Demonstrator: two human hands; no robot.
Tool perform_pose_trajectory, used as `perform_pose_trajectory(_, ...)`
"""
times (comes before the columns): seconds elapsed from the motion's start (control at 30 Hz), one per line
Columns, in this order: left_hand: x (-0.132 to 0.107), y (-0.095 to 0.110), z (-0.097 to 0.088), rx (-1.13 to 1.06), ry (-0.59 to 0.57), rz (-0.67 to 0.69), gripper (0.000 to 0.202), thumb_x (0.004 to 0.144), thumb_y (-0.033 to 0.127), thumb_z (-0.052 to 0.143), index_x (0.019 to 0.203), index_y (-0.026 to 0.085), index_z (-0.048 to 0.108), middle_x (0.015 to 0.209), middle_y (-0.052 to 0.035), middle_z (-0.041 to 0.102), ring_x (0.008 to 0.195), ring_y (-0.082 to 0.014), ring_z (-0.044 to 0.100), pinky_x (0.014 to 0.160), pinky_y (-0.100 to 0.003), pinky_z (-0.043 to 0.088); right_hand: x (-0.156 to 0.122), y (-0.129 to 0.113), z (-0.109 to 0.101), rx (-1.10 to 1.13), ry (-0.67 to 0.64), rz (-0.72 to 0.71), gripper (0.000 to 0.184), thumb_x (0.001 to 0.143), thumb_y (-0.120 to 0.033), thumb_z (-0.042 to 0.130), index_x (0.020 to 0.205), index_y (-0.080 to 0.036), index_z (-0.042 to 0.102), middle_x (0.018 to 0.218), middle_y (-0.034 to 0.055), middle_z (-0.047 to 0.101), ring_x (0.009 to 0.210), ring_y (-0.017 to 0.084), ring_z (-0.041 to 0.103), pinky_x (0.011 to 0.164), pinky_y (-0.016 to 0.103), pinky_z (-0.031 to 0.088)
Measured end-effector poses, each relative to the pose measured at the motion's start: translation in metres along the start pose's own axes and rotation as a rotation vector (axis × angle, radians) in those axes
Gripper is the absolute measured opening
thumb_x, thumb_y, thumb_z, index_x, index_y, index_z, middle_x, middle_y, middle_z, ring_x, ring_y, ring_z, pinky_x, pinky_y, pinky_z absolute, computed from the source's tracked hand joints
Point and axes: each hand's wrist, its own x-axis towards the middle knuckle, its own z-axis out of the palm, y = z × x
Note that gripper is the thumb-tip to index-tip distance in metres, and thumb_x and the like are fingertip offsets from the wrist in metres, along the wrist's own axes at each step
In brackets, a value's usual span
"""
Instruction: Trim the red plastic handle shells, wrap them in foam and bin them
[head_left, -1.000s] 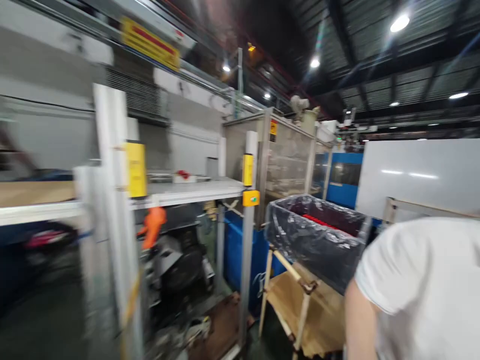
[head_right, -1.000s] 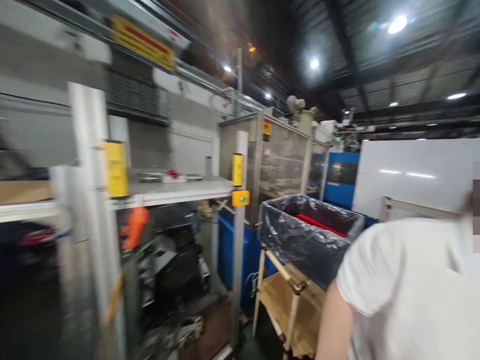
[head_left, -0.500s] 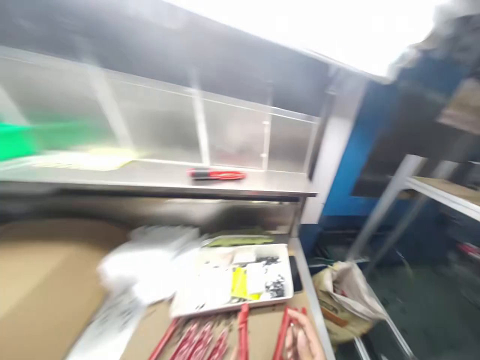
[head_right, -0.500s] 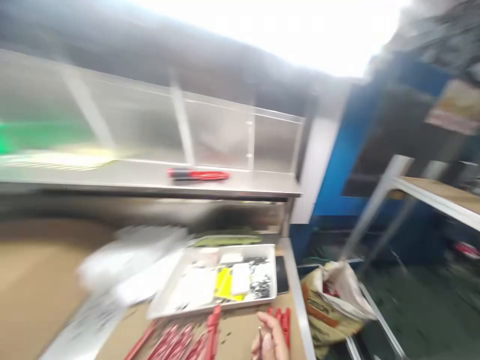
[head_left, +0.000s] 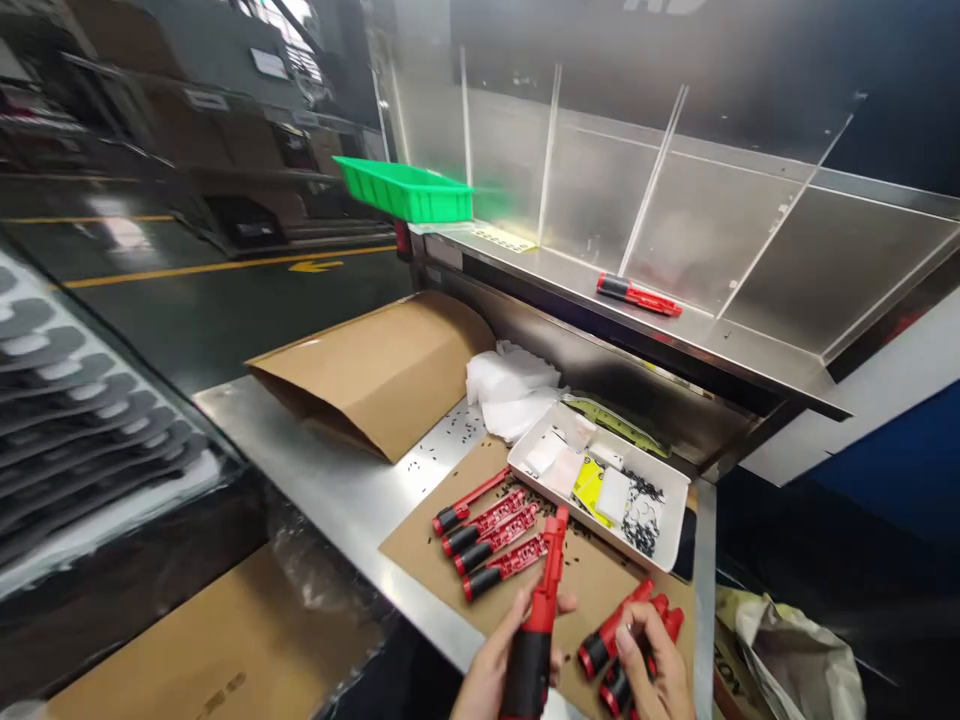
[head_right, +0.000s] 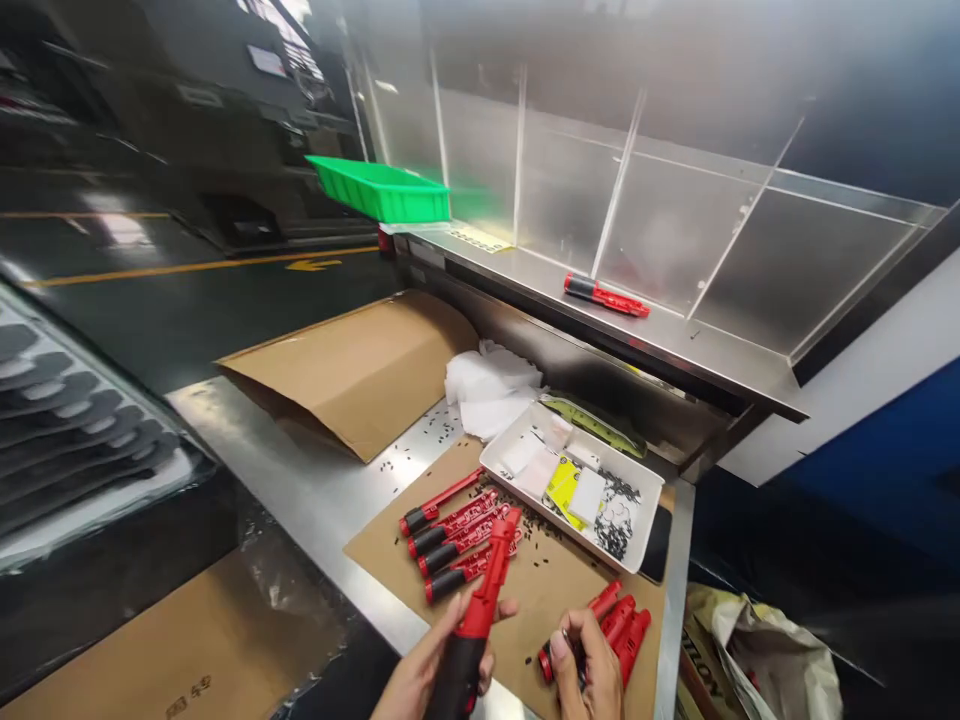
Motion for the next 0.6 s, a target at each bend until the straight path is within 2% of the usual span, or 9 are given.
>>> perform_pose_trajectory(0.1,-0.004,0.013,0.003,0.007,0.035,-0.062,0.047,0.085,0.031,0.067,0.128,0.013,0.058,0.092,-0.0092,0.075,0.052,-0.0129,0.061,0.046,-0.021,0.048,0.002,-0.017,0.002,0.026,0.015,-0.008,0.047,0.086,-0.066,0.052,0.072,-0.022,0.063,0.077,0.003,0.06,0.07,0.017,0.056,0.065,0.026,0.048)
perform_pose_trajectory(0.17,-0.002,0.02,0.004,0.033,0.032,-0.109,0.034,0.086,0.023,0.065,0.115,0.006,0.065,0.089,-0.0112,0.074,0.057,-0.0148,0.063,0.055,-0.024,0.055,0.003,-0.027,0.004,0.205,0.013,0.095,0.045,0.086,-0.064,0.055,0.075,-0.021,0.063,0.093,0.0036,0.061,0.067,0.012,0.052,0.059,0.023,0.045)
perform_pose_trajectory(0.2,-0.001,0.023,0.005,0.044,0.015,-0.137,0.028,0.086,0.021,0.064,0.108,0.005,0.068,0.09,-0.0124,0.074,0.061,-0.0157,0.064,0.06,-0.026,0.057,0.004,-0.03,0.006,0.314,0.008,0.163,0.044,0.084,-0.063,0.059,0.077,-0.02,0.063,0.095,0.0028,0.06,0.061,0.01,0.049,0.054,0.021,0.042)
perform_pose_trajectory(0.27,0.002,0.026,0.003,0.046,-0.036,-0.202,0.022,0.088,0.02,0.062,0.101,0.004,0.071,0.089,-0.013,0.073,0.066,-0.0169,0.066,0.066,-0.026,0.057,0.005,-0.033,0.009,0.483,-0.001,0.275,0.043,0.076,-0.062,0.07,0.08,-0.019,0.067,0.085,0.0006,0.058,0.054,0.006,0.042,0.05,0.019,0.037)
perform_pose_trajectory(0.33,0.004,0.028,0.0,0.049,-0.079,-0.301,0.026,0.089,0.026,0.06,0.099,0.005,0.072,0.08,-0.0121,0.073,0.065,-0.0175,0.065,0.063,-0.025,0.056,0.004,-0.032,0.013,0.558,0.009,0.349,0.045,0.067,-0.059,0.079,0.085,-0.018,0.072,0.072,-0.0012,0.057,0.053,0.006,0.044,0.051,0.018,0.037)
perform_pose_trajectory(0.4,0.008,0.027,-0.006,0.056,-0.108,-0.351,0.03,0.088,0.031,0.062,0.1,0.005,0.072,0.072,-0.011,0.071,0.063,-0.018,0.065,0.058,-0.024,0.054,0.003,-0.029,0.018,0.583,0.07,0.353,0.047,0.06,-0.055,0.085,0.088,-0.018,0.074,0.07,-0.0004,0.061,0.059,0.008,0.051,0.054,0.018,0.04)
perform_pose_trajectory(0.47,0.011,0.028,-0.01,0.066,-0.133,-0.366,0.03,0.085,0.031,0.067,0.1,0.006,0.073,0.073,-0.0107,0.072,0.063,-0.0181,0.065,0.057,-0.023,0.054,0.003,-0.027,0.023,0.589,0.15,0.312,0.052,0.056,-0.048,0.09,0.096,-0.019,0.073,0.078,0.0015,0.067,0.062,0.008,0.054,0.055,0.018,0.042)
perform_pose_trajectory(0.53,0.013,0.03,-0.011,0.063,-0.161,-0.365,0.03,0.083,0.029,0.07,0.105,0.009,0.072,0.078,-0.0096,0.074,0.063,-0.0176,0.066,0.059,-0.024,0.056,0.004,-0.026,0.028,0.592,0.203,0.285,0.063,0.058,-0.043,0.09,0.113,-0.022,0.068,0.088,0.0037,0.07,0.06,0.008,0.054,0.052,0.018,0.041)
perform_pose_trajectory(0.6,0.015,0.033,-0.01,0.058,-0.187,-0.371,0.031,0.084,0.028,0.069,0.11,0.012,0.071,0.082,-0.0092,0.074,0.065,-0.0176,0.066,0.064,-0.027,0.058,0.007,-0.025,0.031,0.625,0.236,0.271,0.063,0.064,-0.038,0.087,0.12,-0.023,0.063,0.095,0.0053,0.07,0.061,0.009,0.054,0.052,0.018,0.042)
